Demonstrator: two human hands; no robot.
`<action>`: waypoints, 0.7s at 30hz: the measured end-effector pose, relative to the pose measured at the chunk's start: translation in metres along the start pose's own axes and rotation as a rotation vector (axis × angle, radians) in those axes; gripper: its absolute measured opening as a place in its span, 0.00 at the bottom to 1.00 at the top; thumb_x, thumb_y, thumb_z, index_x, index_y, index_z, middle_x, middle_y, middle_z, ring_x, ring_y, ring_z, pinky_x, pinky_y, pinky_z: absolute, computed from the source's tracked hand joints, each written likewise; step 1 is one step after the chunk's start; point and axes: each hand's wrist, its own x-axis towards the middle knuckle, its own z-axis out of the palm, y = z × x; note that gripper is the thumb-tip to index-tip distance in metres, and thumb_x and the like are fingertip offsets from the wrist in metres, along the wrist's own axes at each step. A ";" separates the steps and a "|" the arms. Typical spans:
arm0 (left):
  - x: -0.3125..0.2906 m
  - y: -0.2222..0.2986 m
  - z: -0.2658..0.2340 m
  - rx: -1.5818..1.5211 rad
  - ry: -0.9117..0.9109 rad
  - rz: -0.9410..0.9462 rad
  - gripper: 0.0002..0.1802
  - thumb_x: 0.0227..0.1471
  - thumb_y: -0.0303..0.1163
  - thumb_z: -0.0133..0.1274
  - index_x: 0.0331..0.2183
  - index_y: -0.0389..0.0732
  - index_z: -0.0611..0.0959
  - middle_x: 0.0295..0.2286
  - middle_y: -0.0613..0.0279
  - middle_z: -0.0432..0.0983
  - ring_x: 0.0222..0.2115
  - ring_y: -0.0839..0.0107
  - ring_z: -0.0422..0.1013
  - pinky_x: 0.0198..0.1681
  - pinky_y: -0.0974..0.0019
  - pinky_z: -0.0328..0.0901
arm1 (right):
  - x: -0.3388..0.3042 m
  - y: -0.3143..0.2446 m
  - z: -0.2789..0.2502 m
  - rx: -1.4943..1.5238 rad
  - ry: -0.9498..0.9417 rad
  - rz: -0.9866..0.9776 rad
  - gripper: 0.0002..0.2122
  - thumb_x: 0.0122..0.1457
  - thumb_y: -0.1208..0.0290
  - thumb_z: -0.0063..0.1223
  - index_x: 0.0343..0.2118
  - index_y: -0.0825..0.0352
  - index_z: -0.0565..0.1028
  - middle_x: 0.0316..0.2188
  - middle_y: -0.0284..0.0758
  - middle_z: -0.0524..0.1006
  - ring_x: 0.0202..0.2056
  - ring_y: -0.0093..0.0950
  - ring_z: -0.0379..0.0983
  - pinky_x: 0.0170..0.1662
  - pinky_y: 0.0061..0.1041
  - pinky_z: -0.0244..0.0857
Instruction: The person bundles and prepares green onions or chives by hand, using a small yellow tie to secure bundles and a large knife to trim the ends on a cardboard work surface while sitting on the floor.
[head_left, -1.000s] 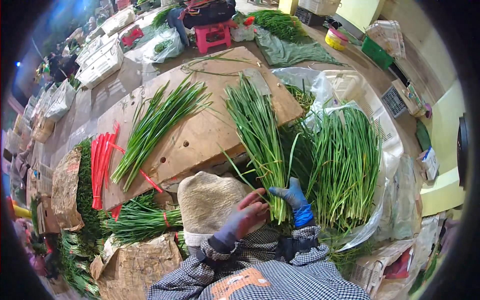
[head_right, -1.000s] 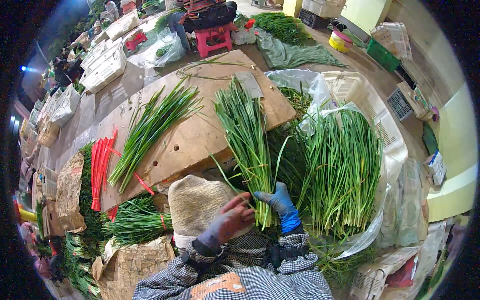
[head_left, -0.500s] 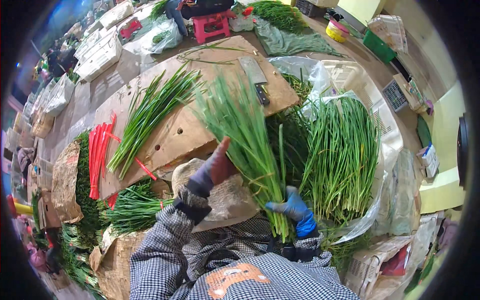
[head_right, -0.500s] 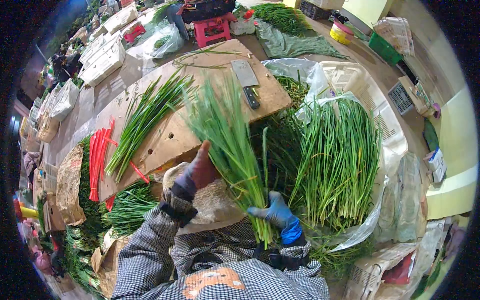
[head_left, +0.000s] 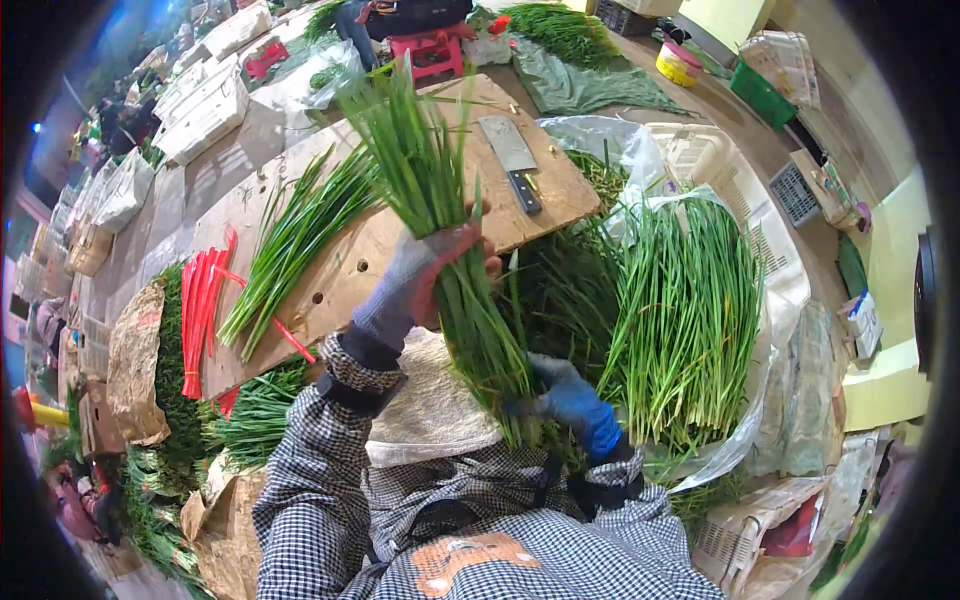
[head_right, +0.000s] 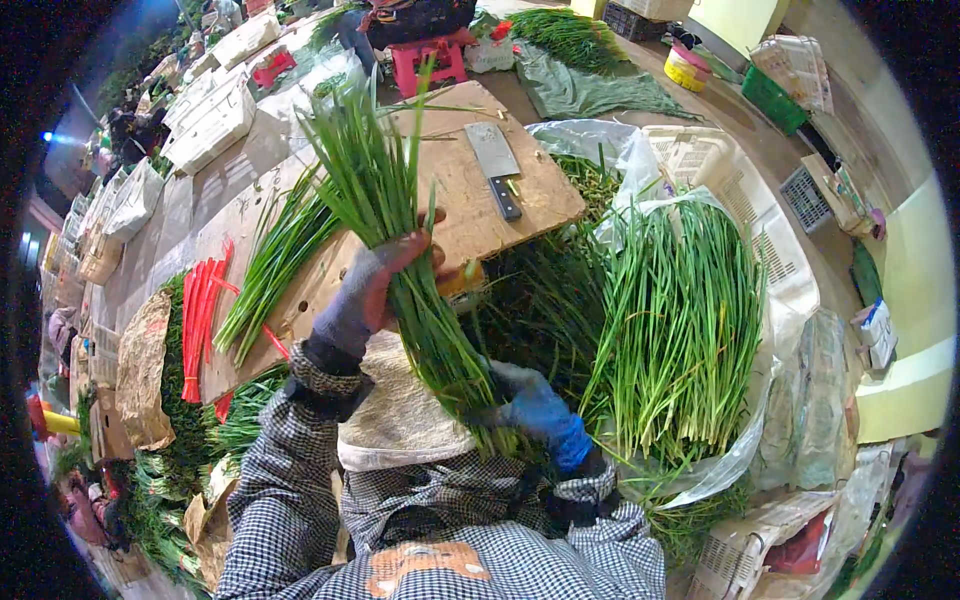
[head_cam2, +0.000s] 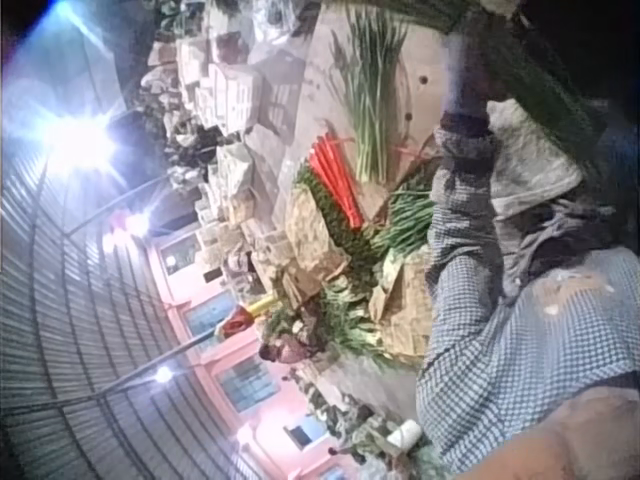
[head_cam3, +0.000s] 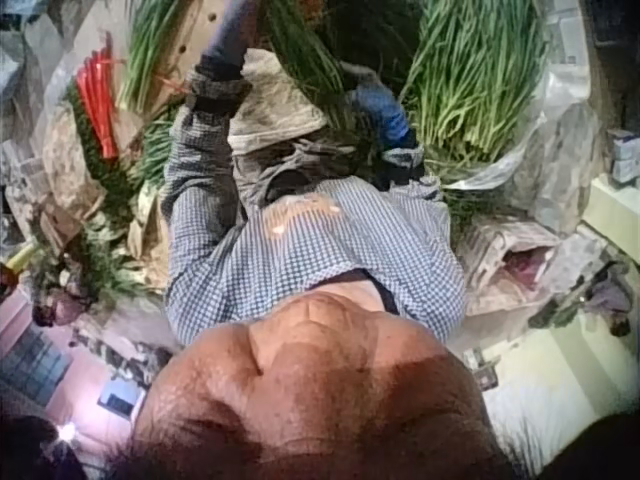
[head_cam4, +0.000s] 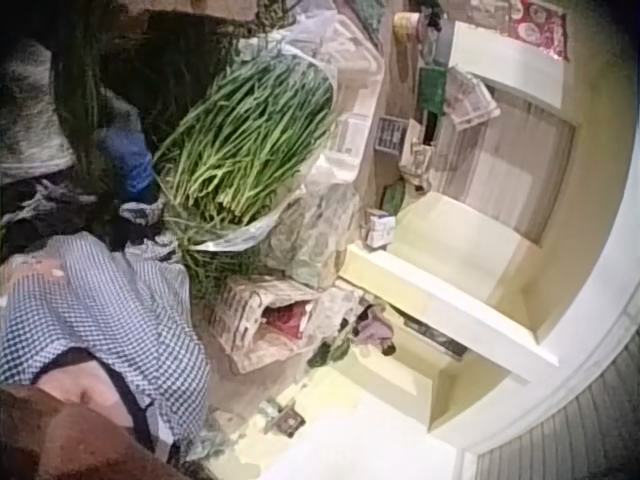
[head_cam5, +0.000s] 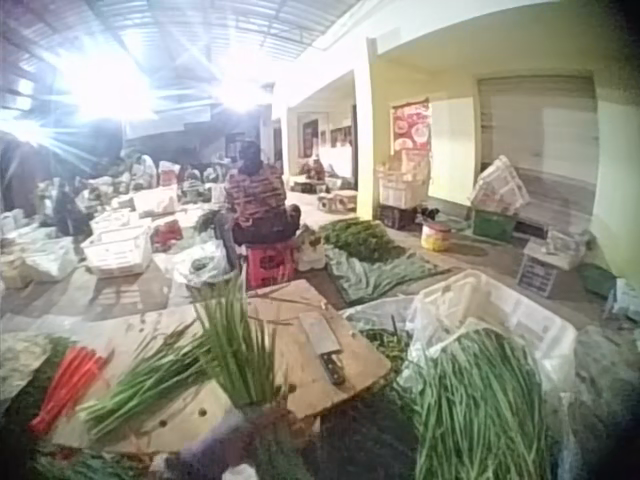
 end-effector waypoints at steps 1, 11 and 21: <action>0.001 0.010 0.009 -0.002 0.001 0.001 0.25 0.50 0.35 0.50 0.50 0.38 0.67 0.28 0.64 0.70 0.29 0.74 0.70 0.41 0.62 0.68 | 0.013 -0.010 0.000 -0.002 -0.002 0.002 0.27 0.41 0.71 0.64 0.47 0.66 0.69 0.37 0.33 0.76 0.40 0.21 0.68 0.48 0.23 0.60; 0.013 0.118 0.079 0.418 0.004 0.687 0.12 0.42 0.31 0.59 0.32 0.38 0.80 0.26 0.65 0.76 0.25 0.78 0.72 0.30 0.73 0.68 | 0.139 -0.120 -0.020 -0.164 0.084 -0.423 0.15 0.42 0.65 0.64 0.33 0.67 0.76 0.26 0.35 0.77 0.29 0.24 0.73 0.37 0.23 0.67; 0.054 0.133 0.037 0.659 -0.098 0.613 0.20 0.40 0.34 0.62 0.38 0.38 0.78 0.31 0.66 0.76 0.31 0.78 0.70 0.37 0.71 0.66 | 0.201 -0.137 -0.054 -0.474 0.172 -0.442 0.23 0.39 0.56 0.65 0.36 0.66 0.75 0.31 0.35 0.77 0.34 0.26 0.73 0.39 0.26 0.66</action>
